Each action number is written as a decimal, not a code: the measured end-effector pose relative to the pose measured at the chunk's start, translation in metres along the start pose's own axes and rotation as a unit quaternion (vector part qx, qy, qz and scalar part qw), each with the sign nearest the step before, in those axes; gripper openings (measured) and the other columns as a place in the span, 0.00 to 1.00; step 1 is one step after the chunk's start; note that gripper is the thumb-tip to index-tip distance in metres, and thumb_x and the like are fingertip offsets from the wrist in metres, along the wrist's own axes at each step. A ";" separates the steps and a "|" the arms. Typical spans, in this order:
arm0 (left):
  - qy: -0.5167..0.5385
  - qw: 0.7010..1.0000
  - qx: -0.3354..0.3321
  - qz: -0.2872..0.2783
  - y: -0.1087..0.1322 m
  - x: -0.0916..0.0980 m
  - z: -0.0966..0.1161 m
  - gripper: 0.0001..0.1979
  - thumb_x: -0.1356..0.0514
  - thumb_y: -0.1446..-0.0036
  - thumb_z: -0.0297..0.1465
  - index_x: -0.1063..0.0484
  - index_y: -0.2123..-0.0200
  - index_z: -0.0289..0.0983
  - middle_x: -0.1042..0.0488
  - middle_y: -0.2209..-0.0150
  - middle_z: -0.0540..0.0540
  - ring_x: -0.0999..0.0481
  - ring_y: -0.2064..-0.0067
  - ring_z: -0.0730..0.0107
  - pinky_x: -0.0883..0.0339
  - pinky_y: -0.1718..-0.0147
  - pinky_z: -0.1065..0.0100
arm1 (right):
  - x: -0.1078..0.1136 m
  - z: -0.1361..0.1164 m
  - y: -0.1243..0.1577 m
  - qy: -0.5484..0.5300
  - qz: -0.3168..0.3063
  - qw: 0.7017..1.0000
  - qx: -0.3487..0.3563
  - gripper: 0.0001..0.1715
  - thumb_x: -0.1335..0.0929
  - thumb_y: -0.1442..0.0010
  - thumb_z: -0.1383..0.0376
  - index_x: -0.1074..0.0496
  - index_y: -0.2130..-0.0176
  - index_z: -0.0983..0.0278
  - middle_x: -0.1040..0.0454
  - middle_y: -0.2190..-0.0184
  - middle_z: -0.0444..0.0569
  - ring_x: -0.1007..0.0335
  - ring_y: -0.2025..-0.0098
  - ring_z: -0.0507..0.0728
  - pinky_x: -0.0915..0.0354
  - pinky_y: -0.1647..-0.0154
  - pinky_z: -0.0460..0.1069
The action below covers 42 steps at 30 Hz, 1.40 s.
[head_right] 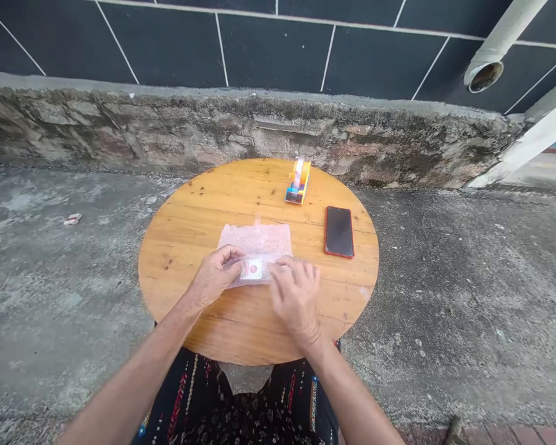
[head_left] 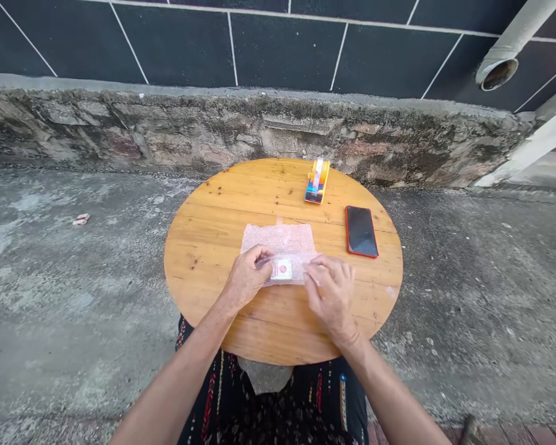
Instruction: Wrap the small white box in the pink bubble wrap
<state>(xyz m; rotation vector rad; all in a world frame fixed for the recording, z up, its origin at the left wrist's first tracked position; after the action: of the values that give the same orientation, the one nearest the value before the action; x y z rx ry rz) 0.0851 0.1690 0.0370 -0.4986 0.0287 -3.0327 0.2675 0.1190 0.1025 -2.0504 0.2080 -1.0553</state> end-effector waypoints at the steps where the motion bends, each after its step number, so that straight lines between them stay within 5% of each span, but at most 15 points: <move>1: 0.009 1.000 -0.004 -0.003 0.000 -0.001 -0.001 0.11 0.39 0.51 0.34 0.27 0.64 0.36 0.25 0.68 0.51 0.28 0.67 0.71 0.36 0.70 0.73 | 0.000 -0.014 0.000 0.010 -0.011 0.999 0.036 0.09 0.33 0.37 0.68 0.26 0.57 0.57 0.23 0.56 0.49 0.31 0.53 0.60 0.42 0.53 0.56; 6: -0.032 0.999 -0.041 -0.002 0.002 0.003 0.002 0.11 0.43 0.49 0.30 0.27 0.61 0.36 0.23 0.65 0.49 0.25 0.63 0.68 0.33 0.63 0.70 | -0.028 -0.045 0.001 0.021 -0.124 0.985 0.115 0.10 0.34 0.35 0.67 0.27 0.53 0.61 0.22 0.54 0.49 0.31 0.49 0.59 0.44 0.48 0.57; 22: -0.071 0.997 -0.033 -0.004 0.011 0.021 -0.011 0.16 0.45 0.46 0.29 0.25 0.55 0.36 0.20 0.59 0.46 0.22 0.61 0.65 0.31 0.60 0.67 | -0.061 -0.033 -0.009 0.014 -0.283 0.948 0.146 0.10 0.32 0.38 0.66 0.28 0.54 0.62 0.25 0.47 0.52 0.31 0.47 0.62 0.45 0.43 0.61; 28: -0.133 0.986 0.046 0.084 0.037 0.065 -0.034 0.17 0.44 0.45 0.32 0.25 0.53 0.36 0.21 0.60 0.44 0.22 0.59 0.62 0.30 0.57 0.64 | -0.064 -0.029 -0.010 -0.003 -0.290 0.945 0.148 0.12 0.32 0.37 0.66 0.29 0.52 0.62 0.24 0.48 0.52 0.30 0.48 0.62 0.44 0.44 0.60; 32: -0.067 0.981 0.093 0.156 0.069 0.086 -0.050 0.19 0.40 0.47 0.36 0.27 0.53 0.36 0.23 0.59 0.43 0.22 0.59 0.63 0.28 0.61 0.65 | -0.063 -0.028 -0.011 -0.012 -0.286 0.946 0.150 0.12 0.31 0.38 0.67 0.28 0.52 0.62 0.24 0.49 0.53 0.29 0.48 0.61 0.44 0.45 0.60; 34: 0.028 0.977 0.155 0.146 0.085 0.081 -0.064 0.25 0.37 0.50 0.39 0.31 0.50 0.34 0.24 0.56 0.40 0.22 0.61 0.61 0.27 0.71 0.67 | -0.063 -0.028 -0.011 -0.014 -0.283 0.947 0.154 0.12 0.31 0.38 0.67 0.28 0.53 0.62 0.24 0.49 0.52 0.29 0.49 0.61 0.43 0.45 0.59; 37: 0.151 0.954 0.228 0.119 0.102 0.068 -0.073 0.31 0.34 0.51 0.39 0.35 0.46 0.33 0.25 0.51 0.36 0.21 0.59 0.60 0.25 0.73 0.67 | -0.063 -0.027 -0.011 -0.017 -0.283 0.946 0.156 0.11 0.31 0.38 0.66 0.28 0.54 0.62 0.23 0.50 0.51 0.29 0.50 0.61 0.44 0.45 0.59; 42: 0.213 0.917 0.321 0.101 0.106 0.054 -0.072 0.25 0.33 0.49 0.31 0.34 0.48 0.31 0.22 0.55 0.35 0.19 0.60 0.60 0.24 0.74 0.69 | -0.064 -0.026 -0.011 -0.021 -0.283 0.946 0.160 0.11 0.31 0.38 0.67 0.29 0.54 0.62 0.24 0.50 0.50 0.29 0.50 0.61 0.44 0.45 0.59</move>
<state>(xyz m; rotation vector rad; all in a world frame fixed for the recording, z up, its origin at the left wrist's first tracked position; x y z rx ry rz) 0.0177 0.0604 -0.0167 0.2066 -0.8044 -2.6516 0.2053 0.1409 0.0803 -1.8656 -0.5755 -1.2796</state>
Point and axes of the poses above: each hand's wrist, its own y-axis away from the middle knuckle, its own x-axis out of the back of the hand, z = x × y, the point moved 10 cm from there along -y, towards the middle knuckle
